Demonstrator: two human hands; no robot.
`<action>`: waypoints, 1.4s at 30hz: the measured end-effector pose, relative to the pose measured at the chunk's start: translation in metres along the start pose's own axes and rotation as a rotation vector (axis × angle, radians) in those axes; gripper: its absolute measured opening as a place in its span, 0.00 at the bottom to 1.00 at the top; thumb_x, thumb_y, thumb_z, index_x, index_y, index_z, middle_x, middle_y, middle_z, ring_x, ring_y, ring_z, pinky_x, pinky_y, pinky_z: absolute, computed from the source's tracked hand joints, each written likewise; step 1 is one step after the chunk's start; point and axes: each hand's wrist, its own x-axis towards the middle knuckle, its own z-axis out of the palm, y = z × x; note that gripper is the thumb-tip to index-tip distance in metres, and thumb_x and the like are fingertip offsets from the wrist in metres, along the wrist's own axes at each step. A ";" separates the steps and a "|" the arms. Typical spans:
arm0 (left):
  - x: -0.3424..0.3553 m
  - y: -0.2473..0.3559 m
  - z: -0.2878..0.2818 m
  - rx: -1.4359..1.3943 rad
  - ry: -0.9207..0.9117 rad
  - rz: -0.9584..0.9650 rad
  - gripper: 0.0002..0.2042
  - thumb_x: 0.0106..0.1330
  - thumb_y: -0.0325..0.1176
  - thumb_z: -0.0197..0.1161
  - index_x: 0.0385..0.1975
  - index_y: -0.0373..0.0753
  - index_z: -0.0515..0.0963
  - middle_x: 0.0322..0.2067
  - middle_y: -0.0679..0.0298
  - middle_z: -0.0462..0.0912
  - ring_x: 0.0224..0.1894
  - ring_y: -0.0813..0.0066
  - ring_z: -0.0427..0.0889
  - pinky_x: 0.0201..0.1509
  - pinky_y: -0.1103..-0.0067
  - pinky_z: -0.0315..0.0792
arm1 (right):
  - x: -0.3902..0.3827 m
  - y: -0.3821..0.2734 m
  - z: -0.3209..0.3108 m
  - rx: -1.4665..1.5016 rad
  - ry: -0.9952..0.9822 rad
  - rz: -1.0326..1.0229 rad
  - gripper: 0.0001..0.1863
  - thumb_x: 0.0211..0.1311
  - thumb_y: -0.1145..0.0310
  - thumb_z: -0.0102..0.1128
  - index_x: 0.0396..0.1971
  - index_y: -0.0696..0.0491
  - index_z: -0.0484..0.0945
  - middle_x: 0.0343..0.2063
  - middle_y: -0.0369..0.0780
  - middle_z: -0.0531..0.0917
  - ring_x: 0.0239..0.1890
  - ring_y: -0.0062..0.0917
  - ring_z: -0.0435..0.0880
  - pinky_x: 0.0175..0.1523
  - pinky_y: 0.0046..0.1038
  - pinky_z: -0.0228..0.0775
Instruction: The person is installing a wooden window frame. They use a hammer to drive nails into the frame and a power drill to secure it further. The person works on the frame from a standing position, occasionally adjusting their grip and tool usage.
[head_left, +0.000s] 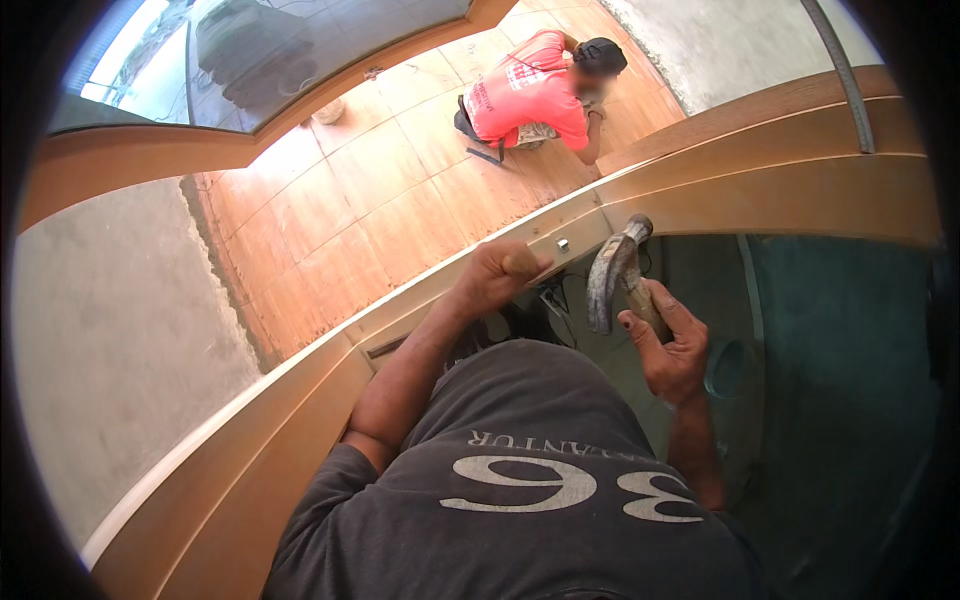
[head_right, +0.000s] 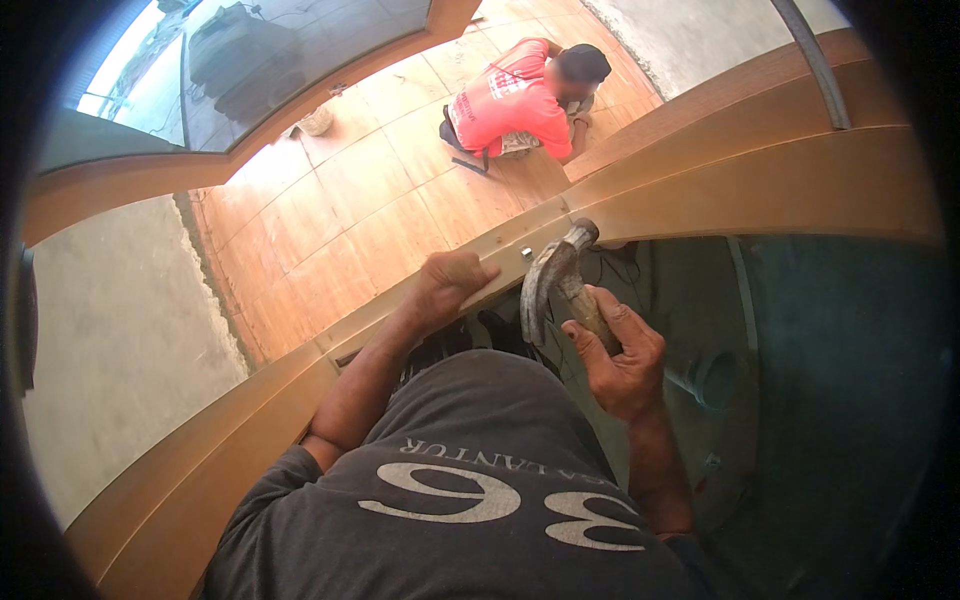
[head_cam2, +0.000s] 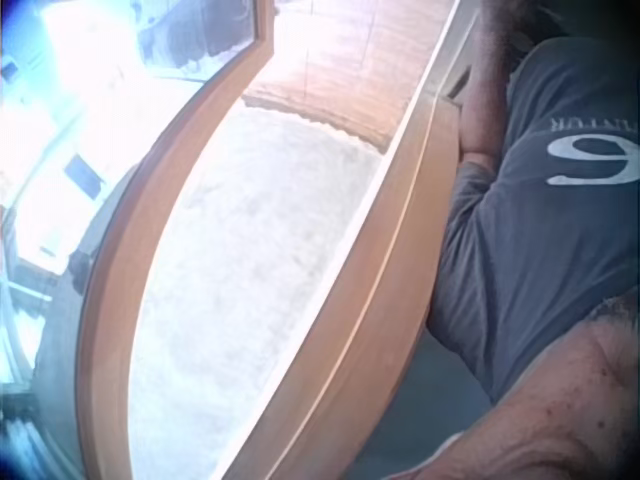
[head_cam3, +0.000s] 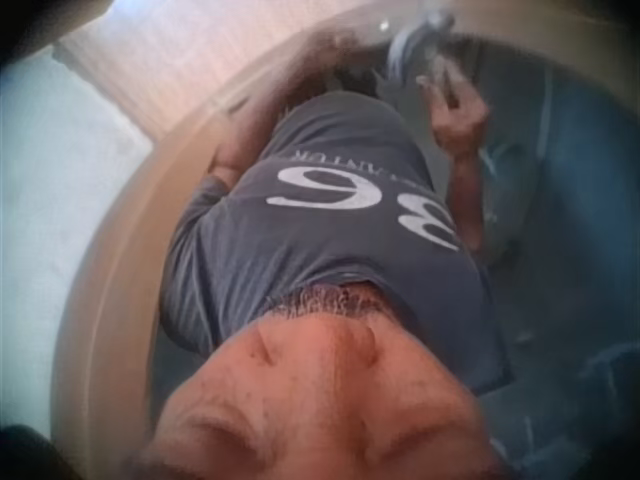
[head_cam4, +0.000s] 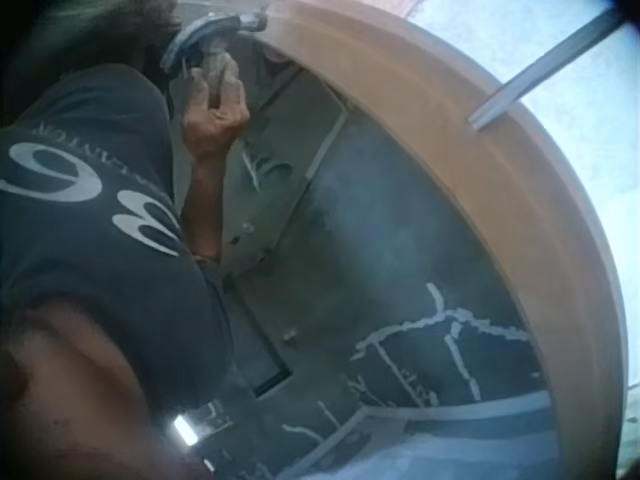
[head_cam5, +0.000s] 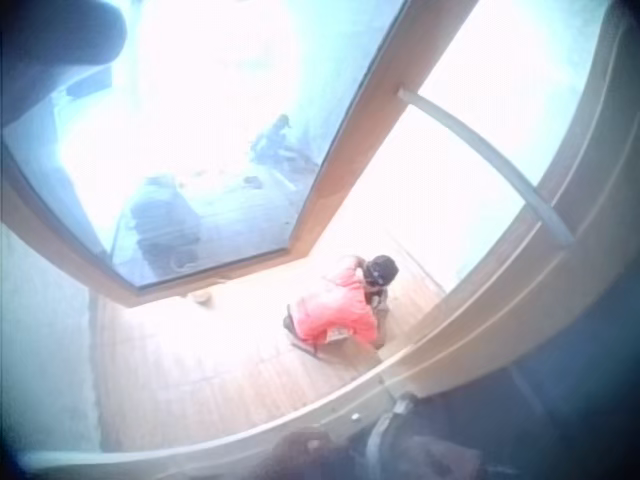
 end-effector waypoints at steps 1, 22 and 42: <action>-0.001 0.000 0.001 0.061 -0.028 0.076 0.22 0.71 0.43 0.70 0.19 0.36 0.71 0.15 0.65 0.74 0.19 0.70 0.69 0.24 0.69 0.64 | -0.001 0.000 0.000 -0.012 -0.005 0.005 0.22 0.63 0.75 0.72 0.56 0.63 0.80 0.40 0.43 0.87 0.42 0.20 0.82 0.48 0.23 0.75; 0.018 0.009 -0.006 0.091 -0.363 -0.017 0.19 0.69 0.37 0.70 0.18 0.35 0.75 0.17 0.60 0.71 0.21 0.75 0.69 0.28 0.74 0.66 | 0.004 0.011 -0.011 -0.059 0.019 -0.075 0.22 0.61 0.74 0.74 0.55 0.63 0.80 0.33 0.45 0.85 0.34 0.25 0.84 0.39 0.27 0.77; 0.016 -0.016 -0.011 -0.280 0.126 -0.085 0.15 0.74 0.35 0.66 0.23 0.40 0.77 0.21 0.73 0.74 0.27 0.84 0.72 0.33 0.79 0.67 | 0.003 0.017 -0.011 -0.027 0.010 -0.042 0.22 0.61 0.74 0.73 0.55 0.62 0.80 0.34 0.44 0.86 0.33 0.24 0.84 0.39 0.27 0.77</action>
